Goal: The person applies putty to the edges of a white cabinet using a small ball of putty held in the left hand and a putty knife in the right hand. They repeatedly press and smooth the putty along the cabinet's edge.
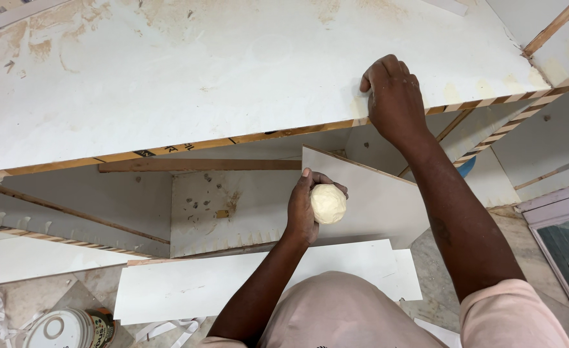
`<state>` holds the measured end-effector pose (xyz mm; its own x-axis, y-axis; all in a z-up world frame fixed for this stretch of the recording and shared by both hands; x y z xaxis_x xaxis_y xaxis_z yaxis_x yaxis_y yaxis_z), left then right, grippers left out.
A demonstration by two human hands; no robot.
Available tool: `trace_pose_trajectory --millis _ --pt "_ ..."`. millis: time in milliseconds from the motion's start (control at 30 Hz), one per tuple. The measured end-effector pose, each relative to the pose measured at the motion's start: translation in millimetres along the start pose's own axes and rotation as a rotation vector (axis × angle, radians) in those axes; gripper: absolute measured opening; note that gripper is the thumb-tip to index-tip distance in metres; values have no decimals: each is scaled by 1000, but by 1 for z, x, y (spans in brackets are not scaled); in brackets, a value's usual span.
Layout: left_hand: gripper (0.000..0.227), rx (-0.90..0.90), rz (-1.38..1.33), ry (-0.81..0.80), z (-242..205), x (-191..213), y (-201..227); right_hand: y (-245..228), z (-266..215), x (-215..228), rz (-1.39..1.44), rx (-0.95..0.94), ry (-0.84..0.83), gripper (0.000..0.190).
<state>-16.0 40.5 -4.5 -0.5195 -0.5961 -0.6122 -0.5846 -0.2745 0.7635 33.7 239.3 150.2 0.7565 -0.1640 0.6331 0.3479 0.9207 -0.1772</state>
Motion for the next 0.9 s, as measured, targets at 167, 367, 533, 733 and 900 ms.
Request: trace_pose_trajectory --millis 167,367,533,733,900 --pt "56 12 21 11 -2 0 0 -3 1 -1 -26 53 -29 21" --pt "54 44 25 14 -5 2 -3 -4 6 13 34 68 4 17" --pt "50 130 -34 6 -5 1 -6 -11 16 24 -38 174 -177 8" --pt "52 285 -74 3 -10 1 -8 -20 19 18 -207 276 -201 9" --pt "59 206 -70 -96 -10 3 -7 -6 18 30 85 -21 -171 11"
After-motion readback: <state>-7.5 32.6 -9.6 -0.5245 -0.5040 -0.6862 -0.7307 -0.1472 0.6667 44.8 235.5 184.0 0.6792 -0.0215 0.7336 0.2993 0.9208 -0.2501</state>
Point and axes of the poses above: each hand's wrist, its own z-axis towards the middle knuckle, its own x-axis out of the back of the hand, y = z × x, the point moved 4 cm from there along z, towards the middle knuckle, and after that the axes turned 13 degrees about y, right-handed, at the moved point
